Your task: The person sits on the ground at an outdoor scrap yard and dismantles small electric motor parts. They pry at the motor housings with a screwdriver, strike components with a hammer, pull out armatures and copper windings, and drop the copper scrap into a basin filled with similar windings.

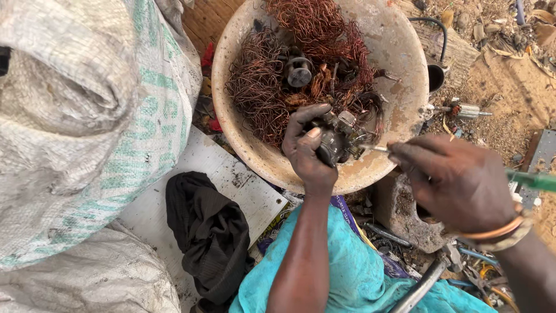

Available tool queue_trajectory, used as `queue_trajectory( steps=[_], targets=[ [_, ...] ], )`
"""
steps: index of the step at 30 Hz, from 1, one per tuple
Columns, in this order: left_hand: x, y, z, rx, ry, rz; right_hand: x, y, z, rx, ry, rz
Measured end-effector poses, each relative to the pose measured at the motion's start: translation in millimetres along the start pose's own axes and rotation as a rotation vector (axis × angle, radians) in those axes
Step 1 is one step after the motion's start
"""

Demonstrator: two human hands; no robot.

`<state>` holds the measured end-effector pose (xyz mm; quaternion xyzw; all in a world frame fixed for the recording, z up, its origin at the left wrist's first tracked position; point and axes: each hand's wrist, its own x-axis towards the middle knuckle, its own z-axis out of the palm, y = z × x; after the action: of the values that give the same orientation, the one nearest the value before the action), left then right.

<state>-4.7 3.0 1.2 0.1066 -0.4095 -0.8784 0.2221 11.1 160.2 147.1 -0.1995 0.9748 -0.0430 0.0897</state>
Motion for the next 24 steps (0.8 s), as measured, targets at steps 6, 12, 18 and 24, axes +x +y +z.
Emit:
queue_trajectory(
  steps=[6,12,18,24],
  targets=[
    [0.6,-3.8,-3.3,-0.082,-0.037,-0.062,15.2,12.6,-9.7,-0.173,-0.163,-0.159],
    [-2.2,-4.2,-0.4,-0.01,0.046,-0.012,6.8,-9.8,-2.0,-0.037,0.116,-0.169],
    [-6.0,1.1,3.7,0.201,0.086,0.072,-2.9,-45.8,24.9,-0.059,0.275,0.102],
    [-8.1,10.1,3.4,0.246,0.115,0.159,8.1,-68.2,23.1,-0.119,0.197,0.256]
  ],
)
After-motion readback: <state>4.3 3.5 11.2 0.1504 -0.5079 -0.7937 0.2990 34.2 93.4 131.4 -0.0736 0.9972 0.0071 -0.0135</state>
